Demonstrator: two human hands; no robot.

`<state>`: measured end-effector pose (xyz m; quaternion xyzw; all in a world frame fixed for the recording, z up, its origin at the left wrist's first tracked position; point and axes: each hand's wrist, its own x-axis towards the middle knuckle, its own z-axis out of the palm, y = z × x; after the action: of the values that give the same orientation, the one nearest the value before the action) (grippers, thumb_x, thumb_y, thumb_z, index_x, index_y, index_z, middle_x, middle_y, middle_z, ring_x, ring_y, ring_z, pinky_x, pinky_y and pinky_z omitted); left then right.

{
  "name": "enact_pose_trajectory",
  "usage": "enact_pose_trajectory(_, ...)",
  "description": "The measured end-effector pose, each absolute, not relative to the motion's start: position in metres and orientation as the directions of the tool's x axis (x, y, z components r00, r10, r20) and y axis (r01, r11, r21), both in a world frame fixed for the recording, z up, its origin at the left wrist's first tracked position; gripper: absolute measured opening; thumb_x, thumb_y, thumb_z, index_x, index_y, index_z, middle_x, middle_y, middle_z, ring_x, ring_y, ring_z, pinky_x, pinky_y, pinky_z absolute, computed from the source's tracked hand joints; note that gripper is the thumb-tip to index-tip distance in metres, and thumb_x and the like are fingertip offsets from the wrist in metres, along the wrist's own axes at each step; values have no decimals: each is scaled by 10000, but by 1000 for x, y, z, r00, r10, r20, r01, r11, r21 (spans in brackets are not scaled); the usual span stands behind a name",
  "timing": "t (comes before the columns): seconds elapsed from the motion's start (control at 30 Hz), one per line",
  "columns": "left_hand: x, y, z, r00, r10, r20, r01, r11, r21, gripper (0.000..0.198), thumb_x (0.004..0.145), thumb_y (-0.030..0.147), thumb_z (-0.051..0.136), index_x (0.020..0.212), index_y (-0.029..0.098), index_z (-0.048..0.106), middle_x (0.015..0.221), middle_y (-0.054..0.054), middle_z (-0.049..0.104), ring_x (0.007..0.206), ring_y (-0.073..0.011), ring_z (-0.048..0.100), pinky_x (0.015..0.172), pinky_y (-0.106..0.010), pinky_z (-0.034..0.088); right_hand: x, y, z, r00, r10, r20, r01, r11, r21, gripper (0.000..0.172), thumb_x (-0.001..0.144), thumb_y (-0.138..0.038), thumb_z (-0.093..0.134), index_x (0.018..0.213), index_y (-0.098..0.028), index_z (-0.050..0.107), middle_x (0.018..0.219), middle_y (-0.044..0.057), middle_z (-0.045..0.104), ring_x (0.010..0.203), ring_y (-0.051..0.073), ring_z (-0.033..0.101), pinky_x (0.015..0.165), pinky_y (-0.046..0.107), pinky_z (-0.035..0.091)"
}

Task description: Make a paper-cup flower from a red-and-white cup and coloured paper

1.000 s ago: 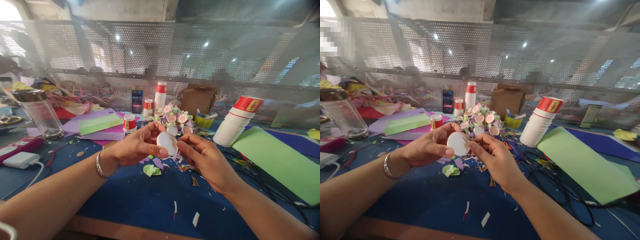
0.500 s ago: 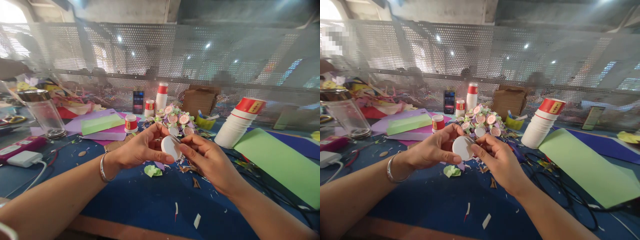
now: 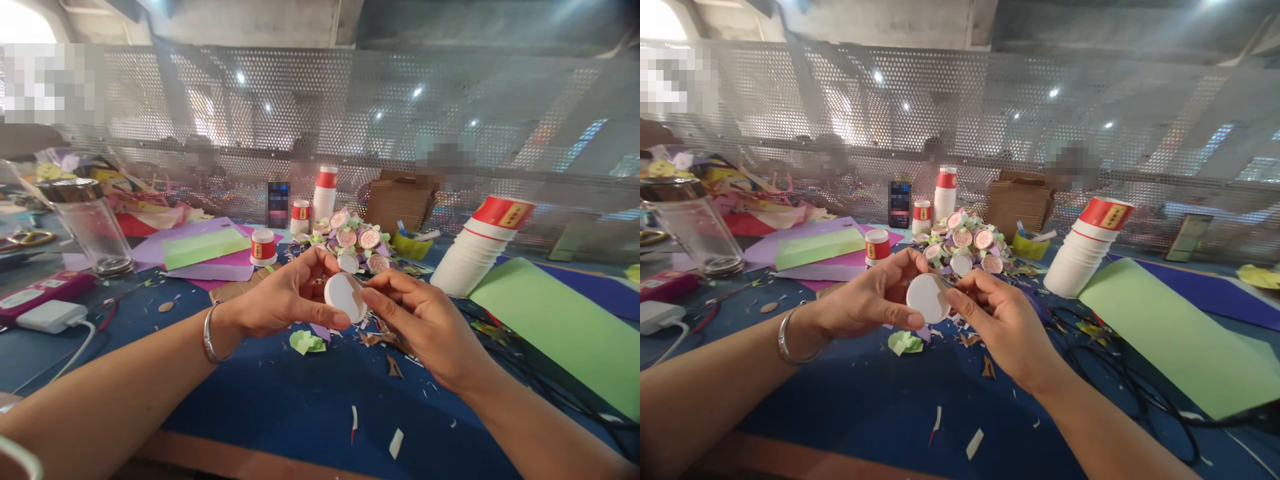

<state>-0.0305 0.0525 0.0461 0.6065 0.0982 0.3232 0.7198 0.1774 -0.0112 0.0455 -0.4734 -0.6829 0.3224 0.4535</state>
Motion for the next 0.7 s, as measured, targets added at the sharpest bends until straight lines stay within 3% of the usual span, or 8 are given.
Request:
enact_pose_trajectory(0.4,-32,58,43,788,569,235,-348,97,932,461,714,53,802,1014,206,489,901,-9,645,815,-137,660,696,-241,526,178,-7,43,-97,939,330,337,343,-877,272,936,-479,623,858,-219,644,737,-19,571,579,94,417,476,248,269)
enact_pose_trajectory(0.6,-40,63,51,761,627,168,-328,147,933,390,763,32,711,1078,181,535,990,-51,694,905,-166,700,833,-282,524,183,-2,37,45,962,270,216,254,-943,296,909,-517,651,894,-225,604,612,-75,342,519,86,251,465,258,186)
enact_pose_trajectory(0.7,-49,74,51,742,668,53,-180,123,976,348,767,42,679,1072,154,556,1018,-79,700,872,-165,709,768,-268,532,186,1,34,63,960,273,179,258,-949,307,902,-518,659,883,-217,598,609,-76,312,507,90,214,454,280,146)
